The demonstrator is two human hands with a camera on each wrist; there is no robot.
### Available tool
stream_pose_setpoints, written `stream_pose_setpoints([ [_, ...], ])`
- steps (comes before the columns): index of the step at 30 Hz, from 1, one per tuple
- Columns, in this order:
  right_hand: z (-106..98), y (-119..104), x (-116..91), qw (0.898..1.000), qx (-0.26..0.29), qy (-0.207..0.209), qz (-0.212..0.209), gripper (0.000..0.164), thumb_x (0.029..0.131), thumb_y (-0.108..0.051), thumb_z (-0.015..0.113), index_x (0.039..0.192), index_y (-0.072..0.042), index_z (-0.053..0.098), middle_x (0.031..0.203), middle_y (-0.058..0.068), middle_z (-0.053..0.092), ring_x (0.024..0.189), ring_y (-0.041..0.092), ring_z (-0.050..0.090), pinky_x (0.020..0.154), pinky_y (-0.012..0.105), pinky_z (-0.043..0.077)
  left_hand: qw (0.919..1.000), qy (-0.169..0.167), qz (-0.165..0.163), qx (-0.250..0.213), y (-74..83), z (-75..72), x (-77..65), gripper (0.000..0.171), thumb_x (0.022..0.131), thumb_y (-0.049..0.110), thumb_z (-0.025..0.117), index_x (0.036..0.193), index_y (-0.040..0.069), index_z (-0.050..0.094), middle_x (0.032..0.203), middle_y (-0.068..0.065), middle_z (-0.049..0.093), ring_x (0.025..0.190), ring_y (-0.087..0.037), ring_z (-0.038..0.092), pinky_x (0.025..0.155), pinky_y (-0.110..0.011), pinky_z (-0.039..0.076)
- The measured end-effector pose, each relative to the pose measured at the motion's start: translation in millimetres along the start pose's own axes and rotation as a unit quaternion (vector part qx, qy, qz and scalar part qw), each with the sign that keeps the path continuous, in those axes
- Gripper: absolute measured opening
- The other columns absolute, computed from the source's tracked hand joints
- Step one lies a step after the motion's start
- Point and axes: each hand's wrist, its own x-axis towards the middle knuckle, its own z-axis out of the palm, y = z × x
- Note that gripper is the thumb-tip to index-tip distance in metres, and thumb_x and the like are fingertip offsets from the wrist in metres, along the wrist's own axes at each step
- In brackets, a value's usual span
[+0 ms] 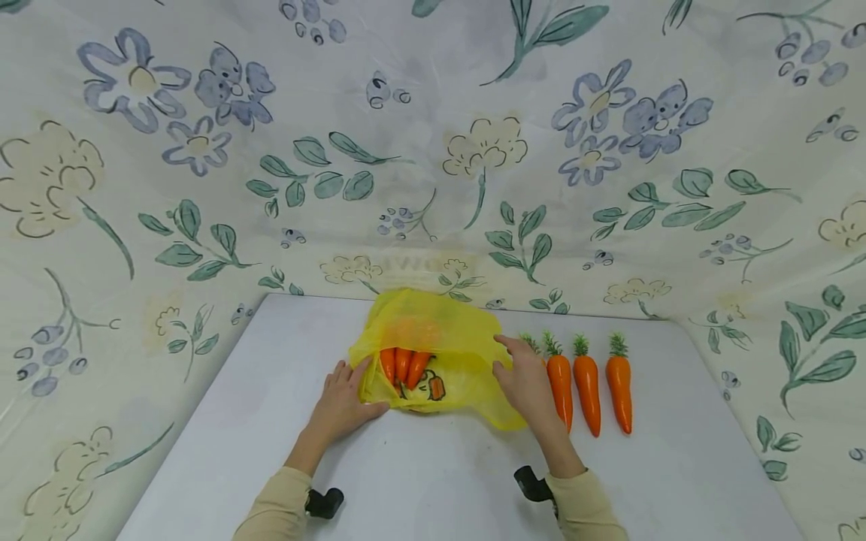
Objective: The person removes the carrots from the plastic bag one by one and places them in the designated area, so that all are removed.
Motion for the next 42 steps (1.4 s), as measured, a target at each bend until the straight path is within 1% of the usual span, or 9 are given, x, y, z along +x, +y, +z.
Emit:
stream_pose_setpoints([
  [1, 2.2, -1.6, 0.4, 1.0, -0.001, 0.0, -0.008, 0.044, 0.091, -0.01, 0.066, 0.135, -0.01, 0.06, 0.135, 0.015, 0.059, 0.111, 0.033, 0.063, 0.072, 0.038, 0.057, 1.0, 0.001, 0.001, -0.001, -0.1, -0.1, -0.2, 0.093, 0.083, 0.049, 0.073, 0.154, 0.007, 0.03, 0.156, -0.032, 0.025, 0.146, -0.051, 0.013, 0.117, -0.065, 0.01],
  [4, 9.2, -8.5, -0.1, 0.999, -0.004, -0.01, -0.03, 0.044, 0.09, -0.009, 0.067, 0.133, -0.01, 0.061, 0.132, 0.016, 0.06, 0.085, 0.031, 0.066, 0.055, 0.029, 0.05, 1.0, 0.001, 0.001, 0.0, -0.6, 0.0, -0.2, 0.093, 0.084, 0.05, 0.073, 0.154, 0.008, 0.03, 0.156, -0.032, 0.024, 0.147, -0.051, 0.012, 0.117, -0.065, 0.009],
  [6, 14.2, -14.1, -1.2, 0.999, -0.007, -0.02, -0.041, 0.043, 0.09, -0.008, 0.067, 0.133, -0.01, 0.061, 0.132, 0.017, 0.06, 0.065, 0.028, 0.06, 0.047, 0.025, 0.043, 1.0, 0.001, 0.001, -0.001, -0.6, 0.2, -0.1, 0.093, 0.084, 0.05, 0.073, 0.154, 0.008, 0.03, 0.156, -0.032, 0.024, 0.147, -0.05, 0.012, 0.117, -0.064, 0.009],
  [8, 19.2, -20.4, -2.7, 0.998, -0.018, -0.025, -0.049, 0.043, 0.09, -0.008, 0.068, 0.132, -0.011, 0.062, 0.132, 0.017, 0.06, 0.055, 0.026, 0.054, 0.045, 0.024, 0.041, 1.0, 0.001, 0.0, -0.001, -0.6, 0.5, -0.1, 0.093, 0.084, 0.05, 0.073, 0.154, 0.008, 0.03, 0.156, -0.032, 0.024, 0.147, -0.05, 0.012, 0.118, -0.064, 0.01],
  [15, 36.0, -42.2, -3.4, 0.996, -0.053, -0.018, -0.075, 0.041, 0.089, -0.009, 0.07, 0.129, -0.013, 0.064, 0.128, 0.012, 0.064, 0.095, 0.029, 0.067, 0.066, 0.032, 0.058, 1.0, 0.005, 0.003, 0.0, -0.1, 0.6, -1.2, 0.092, 0.084, 0.049, 0.073, 0.154, 0.008, 0.031, 0.155, -0.033, 0.026, 0.146, -0.051, 0.013, 0.117, -0.064, 0.01],
  [21, 52.6, -51.2, 1.7, 0.992, -0.076, -0.029, -0.099, 0.04, 0.088, -0.008, 0.07, 0.128, -0.012, 0.065, 0.123, 0.011, 0.065, 0.089, 0.026, 0.067, 0.06, 0.028, 0.055, 1.0, 0.002, -0.001, 0.002, -0.9, -0.2, -0.8, 0.092, 0.084, 0.049, 0.073, 0.154, 0.008, 0.03, 0.156, -0.032, 0.025, 0.147, -0.05, 0.013, 0.118, -0.064, 0.01],
  [28, 73.7, -56.1, 6.0, 0.987, -0.107, -0.046, -0.106, 0.037, 0.087, -0.006, 0.07, 0.124, -0.009, 0.067, 0.12, 0.011, 0.066, 0.096, 0.027, 0.067, 0.065, 0.035, 0.058, 1.0, 0.003, -0.001, -0.002, 0.9, -1.8, -1.9, 0.092, 0.083, 0.049, 0.073, 0.154, 0.007, 0.032, 0.155, -0.033, 0.026, 0.147, -0.05, 0.013, 0.118, -0.063, 0.01],
  [36, 110.7, -53.5, 16.4, 0.991, -0.065, -0.109, -0.047, 0.035, 0.086, -0.004, 0.067, 0.12, -0.002, 0.068, 0.116, 0.014, 0.068, 0.092, 0.025, 0.066, 0.076, 0.038, 0.058, 0.9999, 0.013, 0.005, 0.001, -0.3, -1.9, -2.5, 0.09, 0.083, 0.048, 0.074, 0.153, 0.007, 0.034, 0.153, -0.033, 0.029, 0.146, -0.051, 0.016, 0.117, -0.064, 0.012],
  [42, 125.2, -58.5, 26.1, 0.993, -0.044, -0.106, 0.007, 0.032, 0.084, -0.006, 0.066, 0.115, 0.0, 0.066, 0.107, 0.014, 0.068, 0.092, 0.027, 0.064, 0.076, 0.042, 0.055, 0.9997, 0.019, 0.012, -0.001, -0.3, -0.1, -3.1, 0.09, 0.082, 0.048, 0.074, 0.152, 0.007, 0.035, 0.152, -0.033, 0.032, 0.145, -0.051, 0.017, 0.117, -0.065, 0.014],
])
